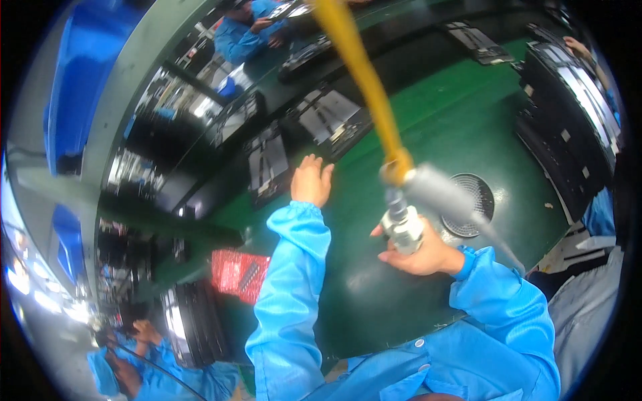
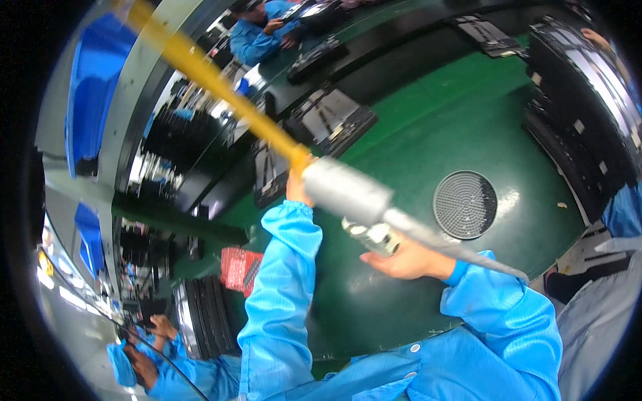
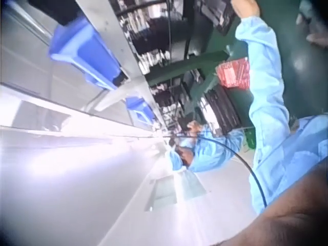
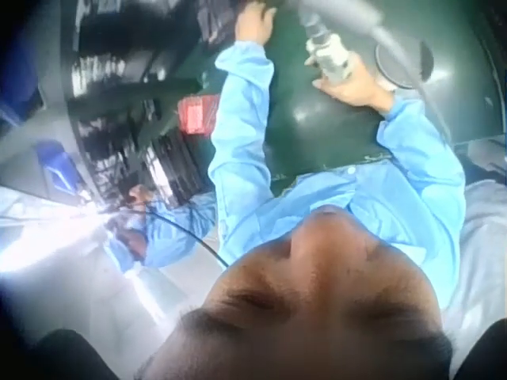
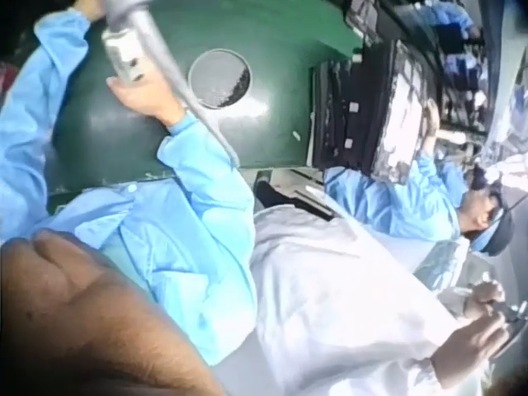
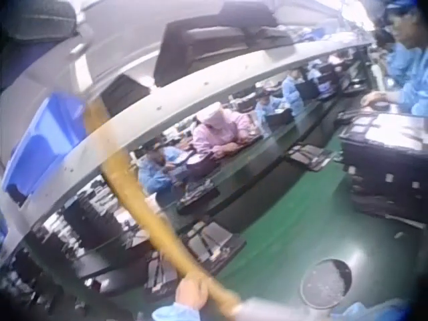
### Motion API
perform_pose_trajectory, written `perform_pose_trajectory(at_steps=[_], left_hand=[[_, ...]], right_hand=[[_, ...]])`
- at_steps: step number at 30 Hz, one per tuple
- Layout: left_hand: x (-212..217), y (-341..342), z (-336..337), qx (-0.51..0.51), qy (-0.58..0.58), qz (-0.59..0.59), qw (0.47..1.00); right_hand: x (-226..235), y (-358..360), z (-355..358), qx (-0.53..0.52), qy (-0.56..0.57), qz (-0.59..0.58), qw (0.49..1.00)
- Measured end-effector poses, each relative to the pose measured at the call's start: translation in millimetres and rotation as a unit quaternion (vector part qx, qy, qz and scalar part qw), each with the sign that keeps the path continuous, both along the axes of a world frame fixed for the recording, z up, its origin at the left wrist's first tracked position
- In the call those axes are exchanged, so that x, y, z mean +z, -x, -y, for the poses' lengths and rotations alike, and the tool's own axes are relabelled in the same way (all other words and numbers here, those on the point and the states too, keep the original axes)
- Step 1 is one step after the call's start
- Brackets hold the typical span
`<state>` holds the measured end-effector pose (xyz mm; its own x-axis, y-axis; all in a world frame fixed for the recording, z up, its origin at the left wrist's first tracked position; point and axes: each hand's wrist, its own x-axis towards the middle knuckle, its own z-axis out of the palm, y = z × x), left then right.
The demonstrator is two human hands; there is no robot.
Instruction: The person assembles electronic components by securing them with screws using an electric screwdriver.
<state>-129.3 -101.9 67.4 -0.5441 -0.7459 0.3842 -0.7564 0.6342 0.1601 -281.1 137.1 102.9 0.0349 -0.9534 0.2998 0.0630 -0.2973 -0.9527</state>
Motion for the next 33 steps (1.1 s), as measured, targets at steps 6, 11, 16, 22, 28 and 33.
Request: perform_pose_trajectory(at_steps=[6,11,16,22,28,33], left_hand=[[13.3,41.0,30.4,-0.07,0.022,0.081,0.994],[34.3,40.4,41.6,-0.149,0.102,0.124,0.976],[22.7,32.6,41.0,-0.039,0.113,0.154,0.981],[-21.6,-9.3,-41.3,-0.205,0.111,-0.015,0.972],[29.0,-21.9,-194.9,-0.215,0.056,0.004,0.975],[21.2,-63.3,-253.2,-0.216,-0.018,-0.013,0.976]], right_hand=[[-10.8,2.7,5.3,-0.037,0.104,-0.079,0.991],[1.2,9.0,-1.9,0.018,0.05,0.025,0.998],[-5.1,6.5,2.0,-0.039,0.087,0.022,0.995],[2.6,28.2,8.6,-0.159,0.121,-0.052,0.978],[19.6,52.4,-4.7,-0.213,0.048,-0.005,0.976],[16.2,66.6,-8.2,-0.015,-0.076,0.082,0.994]])
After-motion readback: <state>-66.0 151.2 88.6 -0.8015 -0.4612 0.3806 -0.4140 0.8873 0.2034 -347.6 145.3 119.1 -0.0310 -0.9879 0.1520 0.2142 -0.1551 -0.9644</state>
